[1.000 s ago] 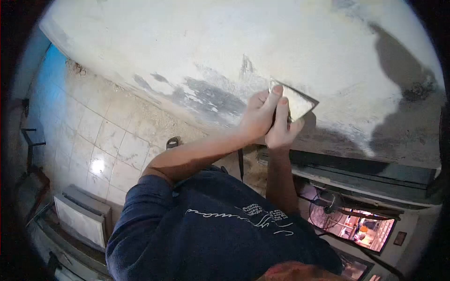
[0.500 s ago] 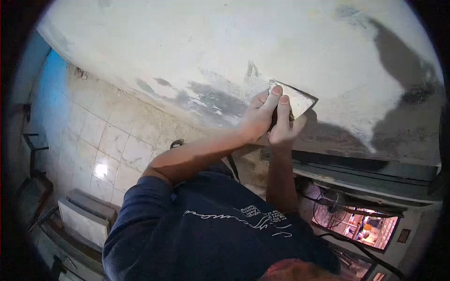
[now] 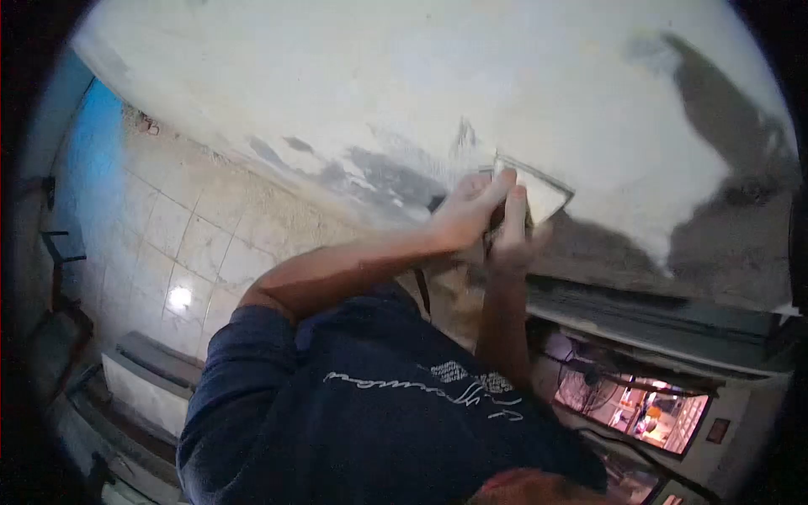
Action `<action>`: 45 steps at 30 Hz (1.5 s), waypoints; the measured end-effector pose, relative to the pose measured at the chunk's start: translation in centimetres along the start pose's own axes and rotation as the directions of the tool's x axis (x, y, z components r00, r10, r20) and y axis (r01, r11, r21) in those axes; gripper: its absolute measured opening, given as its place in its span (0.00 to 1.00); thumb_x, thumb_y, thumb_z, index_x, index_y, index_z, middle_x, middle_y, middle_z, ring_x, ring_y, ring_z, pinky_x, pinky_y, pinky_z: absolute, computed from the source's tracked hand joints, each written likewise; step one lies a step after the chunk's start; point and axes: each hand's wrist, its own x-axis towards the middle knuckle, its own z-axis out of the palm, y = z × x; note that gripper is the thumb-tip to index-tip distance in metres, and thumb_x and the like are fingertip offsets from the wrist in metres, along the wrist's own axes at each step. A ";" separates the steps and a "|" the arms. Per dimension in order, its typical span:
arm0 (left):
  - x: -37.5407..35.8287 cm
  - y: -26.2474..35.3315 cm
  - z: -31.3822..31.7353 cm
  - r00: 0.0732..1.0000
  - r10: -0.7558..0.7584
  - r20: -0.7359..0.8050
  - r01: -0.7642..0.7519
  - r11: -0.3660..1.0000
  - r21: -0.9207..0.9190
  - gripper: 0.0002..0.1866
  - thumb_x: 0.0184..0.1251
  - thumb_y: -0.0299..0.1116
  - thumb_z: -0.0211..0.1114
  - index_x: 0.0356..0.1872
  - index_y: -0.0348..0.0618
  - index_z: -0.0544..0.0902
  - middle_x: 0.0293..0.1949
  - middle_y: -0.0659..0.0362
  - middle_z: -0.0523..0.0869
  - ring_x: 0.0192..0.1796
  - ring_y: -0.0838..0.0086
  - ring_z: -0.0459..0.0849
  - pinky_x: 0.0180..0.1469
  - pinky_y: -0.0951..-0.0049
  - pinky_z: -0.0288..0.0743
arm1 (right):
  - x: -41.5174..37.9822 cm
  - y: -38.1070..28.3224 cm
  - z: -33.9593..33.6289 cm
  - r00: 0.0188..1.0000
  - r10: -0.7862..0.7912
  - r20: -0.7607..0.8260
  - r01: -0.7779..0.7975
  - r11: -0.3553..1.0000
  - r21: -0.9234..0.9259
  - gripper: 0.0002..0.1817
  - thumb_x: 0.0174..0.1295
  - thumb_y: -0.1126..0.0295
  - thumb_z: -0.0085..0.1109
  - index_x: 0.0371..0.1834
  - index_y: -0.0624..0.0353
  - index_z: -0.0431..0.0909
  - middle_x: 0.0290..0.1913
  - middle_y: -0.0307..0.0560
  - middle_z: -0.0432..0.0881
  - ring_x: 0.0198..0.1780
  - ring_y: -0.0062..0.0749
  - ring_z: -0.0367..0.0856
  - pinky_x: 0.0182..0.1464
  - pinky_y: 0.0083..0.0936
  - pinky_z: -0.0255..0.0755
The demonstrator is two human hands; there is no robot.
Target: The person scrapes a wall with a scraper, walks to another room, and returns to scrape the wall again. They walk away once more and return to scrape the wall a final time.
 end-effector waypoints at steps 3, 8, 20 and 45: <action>-0.3 1.2 0.0 0.999 -0.019 0.042 0.024 0.993 -0.118 0.23 0.74 0.50 0.47 0.26 0.43 0.76 0.21 0.69 0.74 0.24 0.86 0.70 0.26 0.81 0.65 | 0.1 0.6 -0.8 0.996 0.087 -0.006 -0.087 0.984 -0.158 0.12 0.64 0.67 0.56 0.40 0.68 0.77 0.36 0.46 0.81 0.33 0.22 0.78 0.32 0.21 0.71; 0.6 -0.5 -1.9 0.993 0.046 0.111 -0.058 0.993 0.103 0.25 0.75 0.52 0.44 0.25 0.45 0.76 0.19 0.67 0.75 0.21 0.86 0.72 0.21 0.82 0.64 | 0.0 1.4 -0.8 0.999 -0.041 -0.034 0.035 0.989 -0.145 0.14 0.64 0.65 0.57 0.38 0.69 0.78 0.33 0.45 0.81 0.31 0.23 0.78 0.31 0.23 0.71; -0.2 0.6 -1.9 0.993 -0.065 0.102 0.069 0.997 -0.034 0.24 0.75 0.49 0.45 0.26 0.42 0.78 0.23 0.64 0.79 0.27 0.81 0.75 0.33 0.78 0.70 | -0.5 0.0 0.1 0.984 0.175 -0.043 -0.180 0.953 -0.244 0.14 0.65 0.67 0.55 0.43 0.69 0.76 0.33 0.42 0.80 0.32 0.21 0.75 0.33 0.20 0.68; -0.9 2.2 -1.5 0.994 -0.110 -0.016 0.110 0.993 0.052 0.25 0.73 0.52 0.48 0.21 0.46 0.78 0.17 0.66 0.77 0.18 0.85 0.72 0.20 0.83 0.64 | -0.3 1.6 -0.8 0.968 0.184 0.172 -0.179 0.983 -0.048 0.12 0.66 0.68 0.54 0.43 0.68 0.75 0.32 0.43 0.80 0.29 0.19 0.77 0.28 0.18 0.68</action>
